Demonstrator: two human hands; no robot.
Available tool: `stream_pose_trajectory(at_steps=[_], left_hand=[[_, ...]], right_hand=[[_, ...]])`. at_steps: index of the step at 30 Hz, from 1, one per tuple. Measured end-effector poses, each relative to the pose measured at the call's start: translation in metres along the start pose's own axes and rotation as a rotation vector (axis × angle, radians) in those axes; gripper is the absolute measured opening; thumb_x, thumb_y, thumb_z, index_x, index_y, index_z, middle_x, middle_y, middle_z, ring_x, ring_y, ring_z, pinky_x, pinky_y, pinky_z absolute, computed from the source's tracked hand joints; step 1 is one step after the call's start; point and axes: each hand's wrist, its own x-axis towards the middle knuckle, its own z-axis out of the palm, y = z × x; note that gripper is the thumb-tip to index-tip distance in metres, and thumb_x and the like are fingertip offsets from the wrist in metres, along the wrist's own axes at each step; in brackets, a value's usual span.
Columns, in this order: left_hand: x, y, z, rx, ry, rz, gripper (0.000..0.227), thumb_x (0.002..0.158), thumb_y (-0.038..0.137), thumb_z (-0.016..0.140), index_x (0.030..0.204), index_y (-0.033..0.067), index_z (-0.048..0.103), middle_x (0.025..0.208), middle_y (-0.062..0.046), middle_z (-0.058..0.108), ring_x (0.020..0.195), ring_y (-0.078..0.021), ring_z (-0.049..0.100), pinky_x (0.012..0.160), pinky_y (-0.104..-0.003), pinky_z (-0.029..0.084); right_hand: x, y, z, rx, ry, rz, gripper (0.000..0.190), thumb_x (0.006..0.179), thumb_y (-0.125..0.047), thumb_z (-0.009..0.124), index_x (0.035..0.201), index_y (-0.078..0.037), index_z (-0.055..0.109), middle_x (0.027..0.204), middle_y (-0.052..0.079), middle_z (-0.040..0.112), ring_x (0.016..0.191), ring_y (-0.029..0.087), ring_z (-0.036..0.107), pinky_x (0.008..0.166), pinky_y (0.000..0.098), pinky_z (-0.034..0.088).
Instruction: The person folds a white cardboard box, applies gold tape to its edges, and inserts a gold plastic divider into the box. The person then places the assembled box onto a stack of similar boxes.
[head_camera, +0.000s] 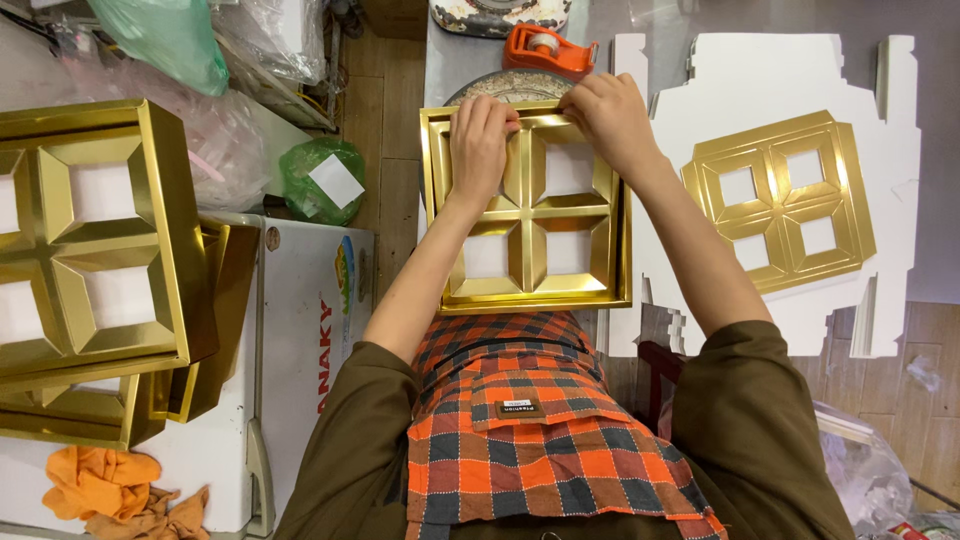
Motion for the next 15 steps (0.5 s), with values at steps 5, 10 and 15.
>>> stream_pose_trajectory(at_steps=[5, 10, 15], left_hand=[[0.001, 0.002, -0.005, -0.036, -0.003, -0.001, 0.013, 0.086, 0.005, 0.076, 0.094, 0.0071, 0.066, 0.096, -0.003, 0.06, 0.095, -0.024, 0.057, 0.086, -0.039, 0.044], [0.001, 0.005, -0.006, -0.065, -0.013, -0.011, 0.014, 0.084, 0.002, 0.076, 0.093, 0.0077, 0.066, 0.095, -0.002, 0.06, 0.094, -0.0239, 0.057, 0.085, -0.039, 0.043], [0.002, 0.006, -0.007, -0.08, -0.018, -0.008, 0.014, 0.084, 0.003, 0.077, 0.091, 0.0079, 0.066, 0.095, -0.003, 0.06, 0.094, -0.0239, 0.057, 0.085, -0.039, 0.044]], right_hand=[[-0.008, -0.003, -0.002, 0.076, 0.008, 0.046, 0.016, 0.094, -0.016, 0.083, 0.101, -0.009, 0.071, 0.097, 0.004, 0.066, 0.096, 0.026, 0.06, 0.088, 0.0395, 0.043], [-0.017, -0.007, 0.0, 0.062, 0.081, -0.006, 0.018, 0.091, -0.016, 0.082, 0.105, -0.009, 0.074, 0.103, 0.003, 0.068, 0.1, 0.024, 0.057, 0.089, 0.0387, 0.042], [-0.017, -0.009, 0.01, 0.14, 0.095, 0.096, 0.012, 0.091, -0.013, 0.082, 0.099, -0.009, 0.073, 0.099, 0.003, 0.066, 0.101, 0.025, 0.057, 0.092, 0.0395, 0.041]])
